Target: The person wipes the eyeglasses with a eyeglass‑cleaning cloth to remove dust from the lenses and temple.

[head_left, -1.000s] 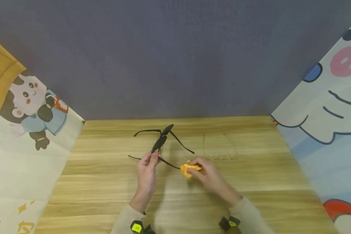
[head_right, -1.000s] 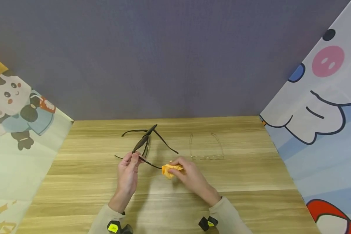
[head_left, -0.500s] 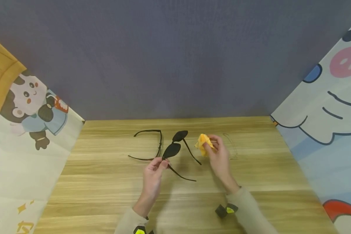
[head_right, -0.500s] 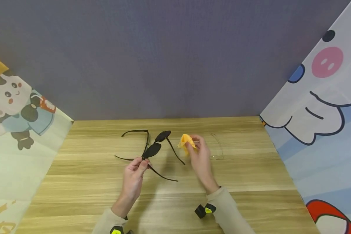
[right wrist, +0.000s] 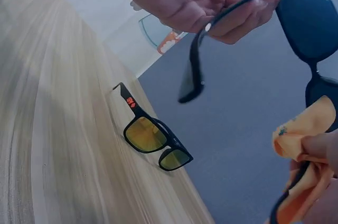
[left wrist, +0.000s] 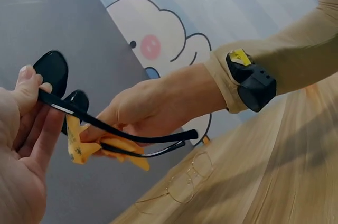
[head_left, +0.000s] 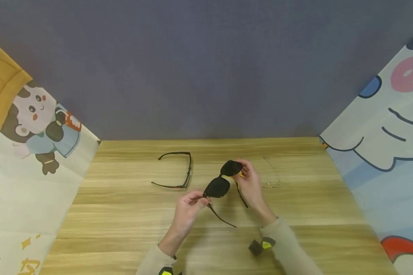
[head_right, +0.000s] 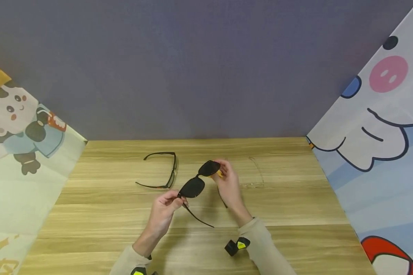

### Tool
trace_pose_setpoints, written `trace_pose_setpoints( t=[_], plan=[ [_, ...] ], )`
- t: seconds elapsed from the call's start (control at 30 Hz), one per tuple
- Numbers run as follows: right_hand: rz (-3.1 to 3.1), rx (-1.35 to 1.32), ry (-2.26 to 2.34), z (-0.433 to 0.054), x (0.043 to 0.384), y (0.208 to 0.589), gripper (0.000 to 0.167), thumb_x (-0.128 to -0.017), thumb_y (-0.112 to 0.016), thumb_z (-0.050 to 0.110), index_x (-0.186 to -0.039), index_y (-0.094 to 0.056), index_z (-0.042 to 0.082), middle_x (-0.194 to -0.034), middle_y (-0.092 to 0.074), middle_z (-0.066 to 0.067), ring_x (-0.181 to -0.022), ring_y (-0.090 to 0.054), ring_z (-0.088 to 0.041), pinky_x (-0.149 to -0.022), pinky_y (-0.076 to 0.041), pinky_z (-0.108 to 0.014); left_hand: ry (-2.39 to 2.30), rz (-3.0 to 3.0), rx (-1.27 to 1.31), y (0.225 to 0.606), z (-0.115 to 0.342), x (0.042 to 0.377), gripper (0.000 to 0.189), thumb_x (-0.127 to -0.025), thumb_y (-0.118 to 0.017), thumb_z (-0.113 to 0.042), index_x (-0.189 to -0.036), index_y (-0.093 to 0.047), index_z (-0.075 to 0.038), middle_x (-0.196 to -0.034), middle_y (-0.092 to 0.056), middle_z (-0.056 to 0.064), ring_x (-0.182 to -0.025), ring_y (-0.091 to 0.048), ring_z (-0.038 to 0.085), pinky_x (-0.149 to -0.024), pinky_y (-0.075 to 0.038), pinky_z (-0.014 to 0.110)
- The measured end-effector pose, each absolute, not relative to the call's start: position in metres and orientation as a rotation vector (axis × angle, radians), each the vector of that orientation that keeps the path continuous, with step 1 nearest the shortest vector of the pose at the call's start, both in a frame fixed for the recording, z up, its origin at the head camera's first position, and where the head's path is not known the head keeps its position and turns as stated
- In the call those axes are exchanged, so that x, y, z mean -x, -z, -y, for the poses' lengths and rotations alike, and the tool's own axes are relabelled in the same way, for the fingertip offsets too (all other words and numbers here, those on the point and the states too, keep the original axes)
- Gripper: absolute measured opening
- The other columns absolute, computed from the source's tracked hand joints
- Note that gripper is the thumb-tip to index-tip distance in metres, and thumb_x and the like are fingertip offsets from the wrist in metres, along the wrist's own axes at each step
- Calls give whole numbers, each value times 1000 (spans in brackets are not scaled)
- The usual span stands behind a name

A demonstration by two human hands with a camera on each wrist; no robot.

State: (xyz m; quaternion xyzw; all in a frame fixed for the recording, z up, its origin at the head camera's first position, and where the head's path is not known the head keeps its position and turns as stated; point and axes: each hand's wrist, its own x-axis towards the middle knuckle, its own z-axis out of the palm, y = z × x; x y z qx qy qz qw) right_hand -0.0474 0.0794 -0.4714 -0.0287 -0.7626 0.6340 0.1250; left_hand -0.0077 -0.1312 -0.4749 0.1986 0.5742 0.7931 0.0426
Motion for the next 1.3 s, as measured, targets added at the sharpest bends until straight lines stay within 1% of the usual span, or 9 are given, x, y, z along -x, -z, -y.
trace_pose_setpoints(
  t=[0.17,0.3,0.4,0.53,0.7,0.77,0.93,1.1,1.3],
  plan=[
    [2204,130,-1768,-79,46,472,35,-93,-68,-10,-126,-66,-2,-129,-68,-20,-112,-64,-21,-91,-52,-16,-2334,-1690,-626,475,133,8,51,-97,-71,-18,-99,-52,29,-95,-73,-14,-89,-68,3,-89,-57,22],
    [2137,135,-1778,-78,45,472,32,-92,-69,-10,-123,-68,-3,-130,-68,-19,-119,-62,-22,-96,-52,-16,-2327,-1531,-655,477,135,9,26,-101,-67,-23,-102,-72,2,-97,-73,-12,-91,-68,4,-93,-54,23],
    [2093,103,-1770,-77,47,473,31,-91,-69,-14,-121,-68,-5,-127,-69,-22,-119,-63,-20,-98,-52,-15,-2331,-1438,-671,478,137,11,11,-103,-64,-28,-106,-74,-25,-97,-74,-12,-91,-68,4,-95,-52,23],
    [2050,79,-1755,-76,47,475,31,-89,-67,-18,-119,-69,-7,-123,-69,-25,-113,-65,-11,-95,-53,-14,-2246,-1501,-601,475,137,11,12,-104,-62,-20,-101,-74,-20,-95,-73,-10,-92,-67,7,-97,-51,26],
    [1986,54,-1775,-76,48,475,31,-89,-65,-20,-118,-67,-10,-122,-68,-29,-108,-63,1,-94,-53,-13,-2103,-1562,-566,469,135,11,22,-104,-58,-14,-99,-70,3,-97,-72,-6,-103,-63,15,-105,-43,36],
    [1979,39,-1767,-77,48,476,31,-89,-65,-19,-118,-67,-10,-122,-68,-29,-107,-64,1,-94,-53,-13,-2070,-1565,-566,467,135,10,21,-104,-56,-15,-97,-71,-2,-100,-71,-6,-109,-61,17,-108,-39,40],
    [1983,23,-1768,-79,46,479,31,-88,-64,-22,-117,-67,-10,-121,-69,-29,-111,-66,-6,-96,-53,-14,-2052,-1520,-549,466,136,9,27,-105,-53,-15,-94,-71,-30,-109,-72,-10,-124,-56,20,-119,-24,56],
    [2090,55,-1715,-82,40,486,22,-91,-68,-14,-112,-66,-11,-110,-71,-27,-99,-65,-6,-84,-54,-12,-2068,-1483,-572,465,138,7,31,-107,-49,-13,-97,-71,-33,-113,-70,-13,-130,-50,21,-121,-12,65],
    [2199,22,-1703,-90,32,505,21,-96,-68,-3,-116,-68,-8,-110,-71,-24,-92,-62,-1,-74,-53,-9,-2109,-1472,-592,465,141,9,28,-108,-49,-15,-101,-71,-31,-111,-70,-12,-124,-52,18,-117,-26,47]
  ],
)
